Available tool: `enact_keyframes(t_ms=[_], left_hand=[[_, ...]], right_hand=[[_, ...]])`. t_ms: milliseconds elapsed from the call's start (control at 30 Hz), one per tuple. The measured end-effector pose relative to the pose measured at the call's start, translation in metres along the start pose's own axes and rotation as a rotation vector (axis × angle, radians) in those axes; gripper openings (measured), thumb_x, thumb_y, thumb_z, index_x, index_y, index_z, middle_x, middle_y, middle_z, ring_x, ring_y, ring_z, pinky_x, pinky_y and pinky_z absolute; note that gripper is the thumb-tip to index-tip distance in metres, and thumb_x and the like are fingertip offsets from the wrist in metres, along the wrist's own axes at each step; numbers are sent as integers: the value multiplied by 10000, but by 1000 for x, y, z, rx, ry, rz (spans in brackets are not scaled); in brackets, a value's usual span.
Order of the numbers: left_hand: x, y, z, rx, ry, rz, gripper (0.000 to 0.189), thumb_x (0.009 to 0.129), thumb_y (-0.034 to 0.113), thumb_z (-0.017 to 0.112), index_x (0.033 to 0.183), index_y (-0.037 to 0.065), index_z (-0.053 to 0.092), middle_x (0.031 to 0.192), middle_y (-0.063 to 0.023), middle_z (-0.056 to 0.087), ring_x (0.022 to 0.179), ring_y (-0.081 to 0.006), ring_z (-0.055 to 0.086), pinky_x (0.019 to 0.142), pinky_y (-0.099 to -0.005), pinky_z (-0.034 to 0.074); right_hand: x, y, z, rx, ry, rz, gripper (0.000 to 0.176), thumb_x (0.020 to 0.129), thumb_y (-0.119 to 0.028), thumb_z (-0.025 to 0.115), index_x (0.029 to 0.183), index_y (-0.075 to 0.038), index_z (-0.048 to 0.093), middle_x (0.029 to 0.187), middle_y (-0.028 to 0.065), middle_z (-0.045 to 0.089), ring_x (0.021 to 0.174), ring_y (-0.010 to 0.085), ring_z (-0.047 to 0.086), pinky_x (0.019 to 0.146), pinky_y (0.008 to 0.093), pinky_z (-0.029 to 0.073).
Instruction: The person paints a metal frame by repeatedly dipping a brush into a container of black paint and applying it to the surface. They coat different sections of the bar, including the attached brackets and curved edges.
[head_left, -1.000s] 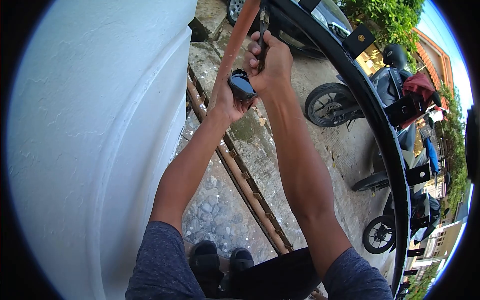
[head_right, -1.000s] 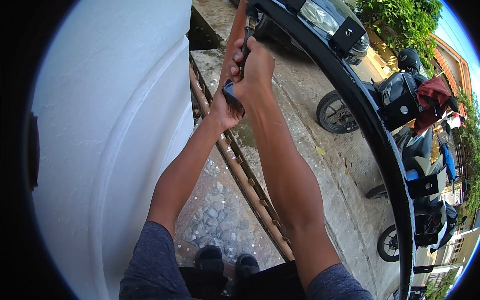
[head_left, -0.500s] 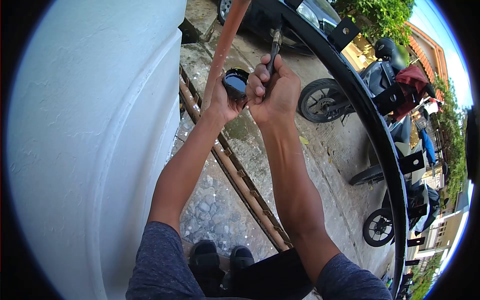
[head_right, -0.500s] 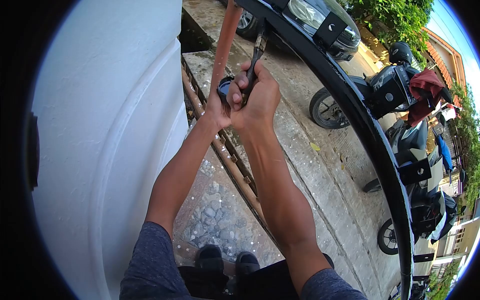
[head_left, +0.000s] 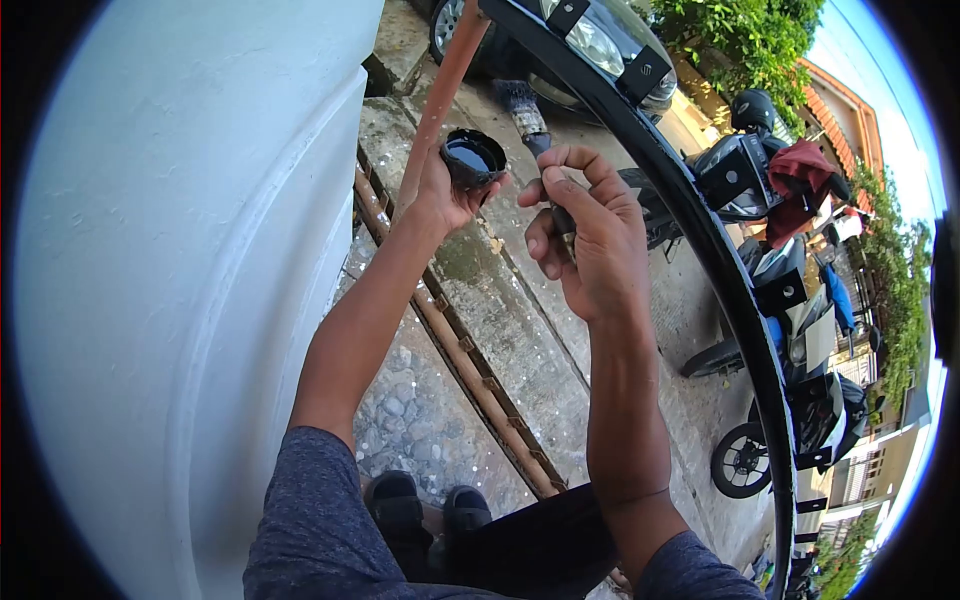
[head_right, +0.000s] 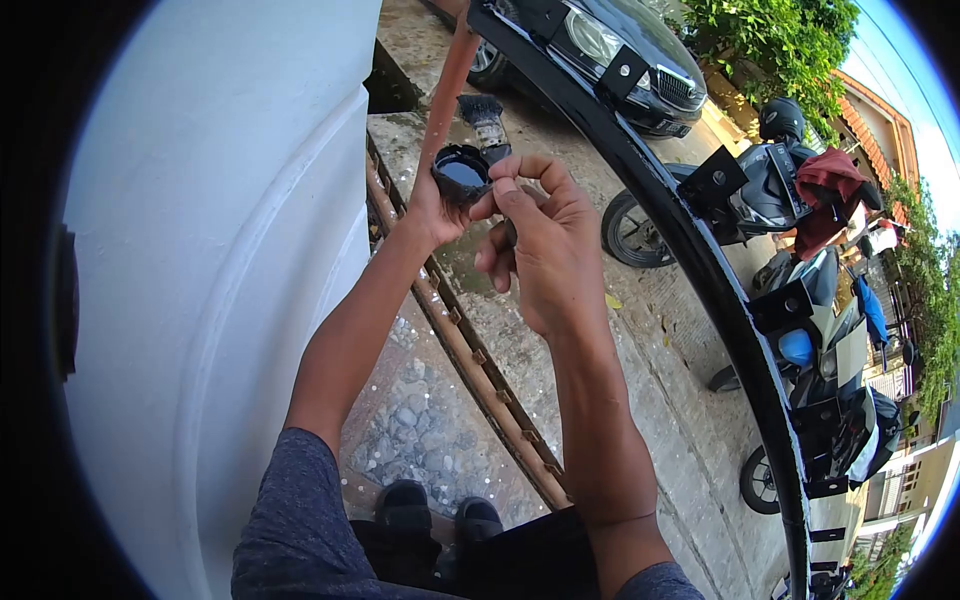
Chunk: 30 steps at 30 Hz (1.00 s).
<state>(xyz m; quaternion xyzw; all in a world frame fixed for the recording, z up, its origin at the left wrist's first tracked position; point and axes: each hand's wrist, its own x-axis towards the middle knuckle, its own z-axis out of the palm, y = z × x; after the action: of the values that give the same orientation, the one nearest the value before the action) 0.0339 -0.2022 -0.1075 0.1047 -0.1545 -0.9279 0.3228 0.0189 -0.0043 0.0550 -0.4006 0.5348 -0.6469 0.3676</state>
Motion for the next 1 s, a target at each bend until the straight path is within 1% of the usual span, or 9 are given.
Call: enact_keyframes(t_ms=[200, 233, 300, 400, 500, 600, 700, 900, 1000], left_hand=[[-7, 11, 18, -3, 29, -9, 723, 950, 630, 240, 1259, 16, 467, 1057, -212, 630, 851, -355, 690, 564, -321, 594], [-8, 12, 21, 17, 61, 4, 742, 943, 644, 239, 1276, 16, 453, 1063, -216, 629, 852, -350, 692, 561, -326, 593], [-10, 15, 25, 2, 74, -12, 741, 943, 640, 238, 1280, 14, 448, 1066, -219, 628, 845, -343, 694, 559, -327, 593], [-10, 14, 30, 7, 84, -14, 702, 952, 594, 234, 1254, 7, 473, 1042, -217, 638, 824, -330, 696, 563, -332, 596], [-17, 13, 35, 29, 76, -6, 675, 957, 561, 232, 1223, 2, 500, 1022, -212, 644, 815, -323, 697, 559, -333, 602], [-17, 10, 39, 25, 83, -28, 662, 957, 547, 236, 1202, -1, 515, 1013, -213, 646, 808, -319, 698, 552, -331, 606], [-8, 6, 30, -13, 67, -44, 654, 959, 540, 244, 1191, -7, 518, 1002, -216, 647, 797, -316, 698, 544, -328, 608], [-8, 9, 28, -33, 55, -32, 649, 963, 526, 249, 1182, -22, 519, 976, -219, 653, 786, -320, 698, 542, -331, 609], [-12, 10, 33, -15, 55, -30, 662, 963, 527, 246, 1192, -33, 515, 979, -223, 655, 793, -323, 698, 548, -332, 611]], right_hand=[[36, -78, 22, -319, -292, -264, 646, 877, -497, 561, 1230, 43, 526, 1014, 170, 632, 737, 183, 636, 472, 232, 457], [48, -86, 25, -214, -320, -337, 403, 835, -331, 683, 1075, -8, 658, 917, 137, 651, 639, 185, 635, 533, 273, 488], [43, -122, 79, -654, 0, -320, 243, 833, -191, 628, 904, 39, 666, 743, 175, 626, 618, 268, 623, 545, 332, 482], [81, -128, 75, -1149, -144, -906, 254, 851, -176, 601, 789, 58, 675, 608, 184, 591, 550, 307, 596, 530, 385, 466], [130, -128, 79, -1611, -259, -1018, 303, 848, -240, 596, 769, 41, 679, 595, 201, 586, 541, 317, 595, 554, 408, 477], [143, -120, 83, -1665, -204, -659, 315, 827, -276, 584, 780, 19, 683, 636, 229, 602, 604, 343, 618, 613, 419, 494], [176, -99, 60, -1562, -307, -987, 298, 806, -258, 568, 752, 11, 686, 671, 240, 614, 628, 365, 627, 627, 430, 498], [129, -120, 68, -2032, -299, -807, 301, 791, -249, 567, 701, 16, 681, 623, 230, 602, 573, 371, 613, 593, 434, 501], [122, -130, 70, -1835, -238, -803, 288, 778, -243, 581, 713, 20, 681, 604, 224, 593, 553, 358, 599, 584, 427, 497]])
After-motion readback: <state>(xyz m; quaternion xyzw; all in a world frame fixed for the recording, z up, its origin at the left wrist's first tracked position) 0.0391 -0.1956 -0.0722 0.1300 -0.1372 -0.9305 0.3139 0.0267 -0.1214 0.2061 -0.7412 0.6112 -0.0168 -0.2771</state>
